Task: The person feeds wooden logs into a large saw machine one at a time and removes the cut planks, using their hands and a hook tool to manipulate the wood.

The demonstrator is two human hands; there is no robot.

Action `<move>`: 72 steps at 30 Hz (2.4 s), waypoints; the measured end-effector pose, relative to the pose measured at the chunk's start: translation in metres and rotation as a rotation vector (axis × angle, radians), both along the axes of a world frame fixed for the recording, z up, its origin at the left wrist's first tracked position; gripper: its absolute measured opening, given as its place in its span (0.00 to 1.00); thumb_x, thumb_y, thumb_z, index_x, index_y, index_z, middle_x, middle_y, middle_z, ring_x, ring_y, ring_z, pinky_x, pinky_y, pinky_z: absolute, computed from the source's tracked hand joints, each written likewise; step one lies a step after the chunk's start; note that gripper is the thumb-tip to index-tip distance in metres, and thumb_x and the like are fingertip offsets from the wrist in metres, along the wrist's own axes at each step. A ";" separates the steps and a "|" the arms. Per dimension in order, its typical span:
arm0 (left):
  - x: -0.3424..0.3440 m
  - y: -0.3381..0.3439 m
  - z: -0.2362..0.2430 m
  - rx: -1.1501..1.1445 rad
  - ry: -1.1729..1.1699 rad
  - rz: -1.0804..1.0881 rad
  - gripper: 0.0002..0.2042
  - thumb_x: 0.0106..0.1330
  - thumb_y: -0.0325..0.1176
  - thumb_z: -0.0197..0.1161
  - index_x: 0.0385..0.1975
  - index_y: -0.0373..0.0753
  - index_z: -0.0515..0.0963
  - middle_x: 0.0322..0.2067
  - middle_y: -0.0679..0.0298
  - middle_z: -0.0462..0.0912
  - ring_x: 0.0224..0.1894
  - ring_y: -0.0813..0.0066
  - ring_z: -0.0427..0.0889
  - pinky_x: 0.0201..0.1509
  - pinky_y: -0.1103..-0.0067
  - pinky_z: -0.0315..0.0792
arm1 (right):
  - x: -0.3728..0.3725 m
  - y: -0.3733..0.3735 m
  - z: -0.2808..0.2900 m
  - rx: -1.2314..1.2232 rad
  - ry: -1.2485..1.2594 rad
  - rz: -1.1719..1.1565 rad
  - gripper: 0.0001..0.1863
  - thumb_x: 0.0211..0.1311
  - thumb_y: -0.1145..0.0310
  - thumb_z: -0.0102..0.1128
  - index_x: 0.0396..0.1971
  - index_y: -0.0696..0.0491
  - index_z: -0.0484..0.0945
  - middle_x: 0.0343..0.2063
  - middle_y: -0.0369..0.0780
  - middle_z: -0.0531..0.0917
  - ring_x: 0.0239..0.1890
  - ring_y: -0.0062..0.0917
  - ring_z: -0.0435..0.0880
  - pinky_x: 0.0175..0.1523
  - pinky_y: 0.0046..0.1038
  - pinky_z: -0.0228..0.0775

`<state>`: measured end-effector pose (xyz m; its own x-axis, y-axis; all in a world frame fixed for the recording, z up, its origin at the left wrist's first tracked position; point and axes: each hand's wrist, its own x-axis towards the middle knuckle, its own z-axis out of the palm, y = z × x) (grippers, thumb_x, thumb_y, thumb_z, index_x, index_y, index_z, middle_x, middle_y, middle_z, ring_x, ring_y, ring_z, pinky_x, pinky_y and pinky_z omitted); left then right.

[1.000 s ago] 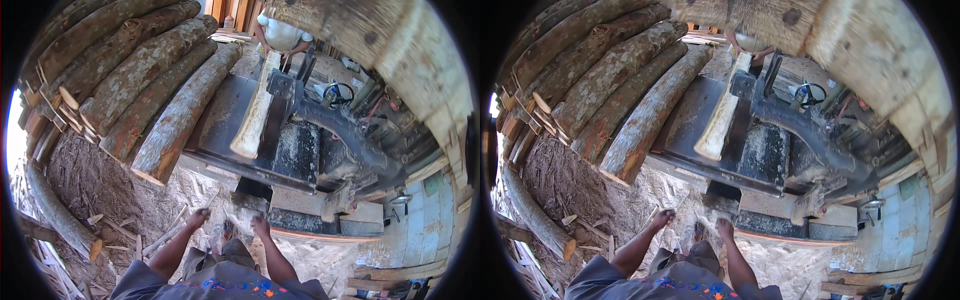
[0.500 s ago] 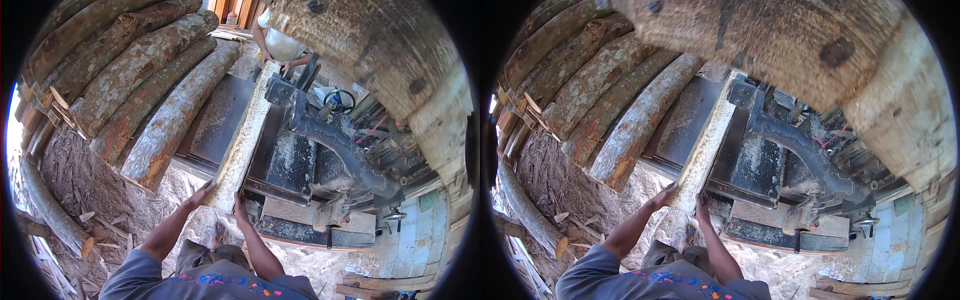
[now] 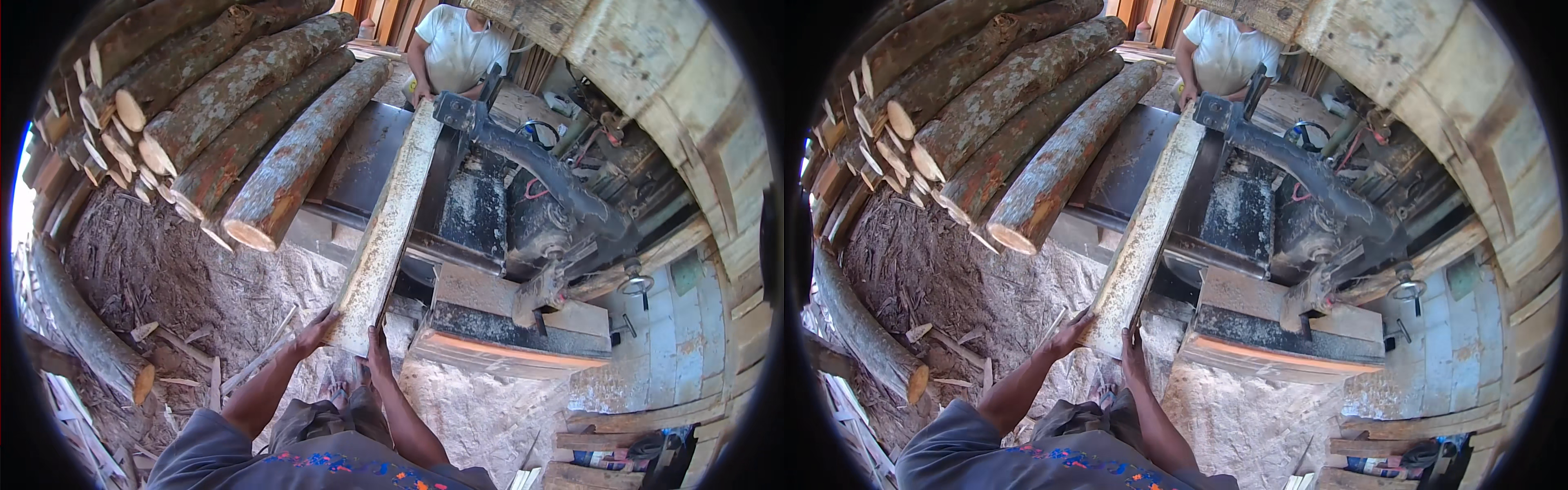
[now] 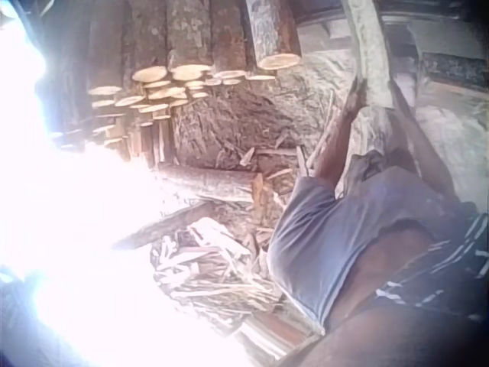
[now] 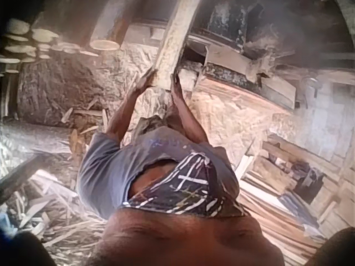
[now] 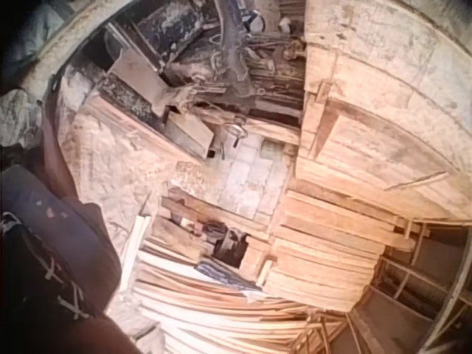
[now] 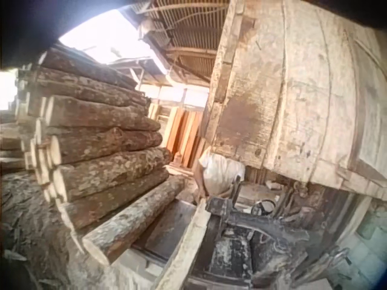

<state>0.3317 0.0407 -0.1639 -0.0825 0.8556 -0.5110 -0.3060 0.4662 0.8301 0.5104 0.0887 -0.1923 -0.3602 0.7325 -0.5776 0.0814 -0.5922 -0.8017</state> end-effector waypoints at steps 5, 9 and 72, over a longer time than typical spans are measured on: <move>0.024 -0.079 -0.001 0.040 0.147 -0.025 0.35 0.66 0.56 0.47 0.67 0.42 0.50 0.64 0.59 0.57 0.64 0.65 0.60 0.59 0.69 0.65 | 0.026 -0.081 -0.022 0.097 -0.007 -0.024 0.39 0.62 0.39 0.45 0.66 0.48 0.52 0.61 0.44 0.62 0.59 0.35 0.65 0.48 0.36 0.72; 0.036 -0.150 -0.001 0.002 -0.023 0.047 0.34 0.66 0.54 0.48 0.67 0.42 0.51 0.64 0.59 0.58 0.63 0.65 0.61 0.57 0.70 0.66 | 0.038 -0.147 0.024 0.061 -0.126 0.083 0.42 0.62 0.37 0.42 0.67 0.50 0.49 0.58 0.51 0.66 0.51 0.41 0.75 0.44 0.33 0.74; 0.397 -0.268 -0.133 0.008 0.099 -1.615 0.22 0.67 0.38 0.56 0.57 0.36 0.65 0.48 0.59 0.78 0.47 0.71 0.78 0.48 0.77 0.72 | 0.478 -0.697 -0.147 -0.310 -1.317 -1.059 0.23 0.61 0.48 0.50 0.31 0.53 0.81 0.32 0.52 0.81 0.38 0.46 0.80 0.43 0.41 0.70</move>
<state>0.7290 -0.2277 -0.2972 0.8285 0.0806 -0.5542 0.5259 0.2281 0.8194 0.9886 -0.6084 -0.3393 0.9664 0.1330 -0.2199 0.0422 -0.9262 -0.3748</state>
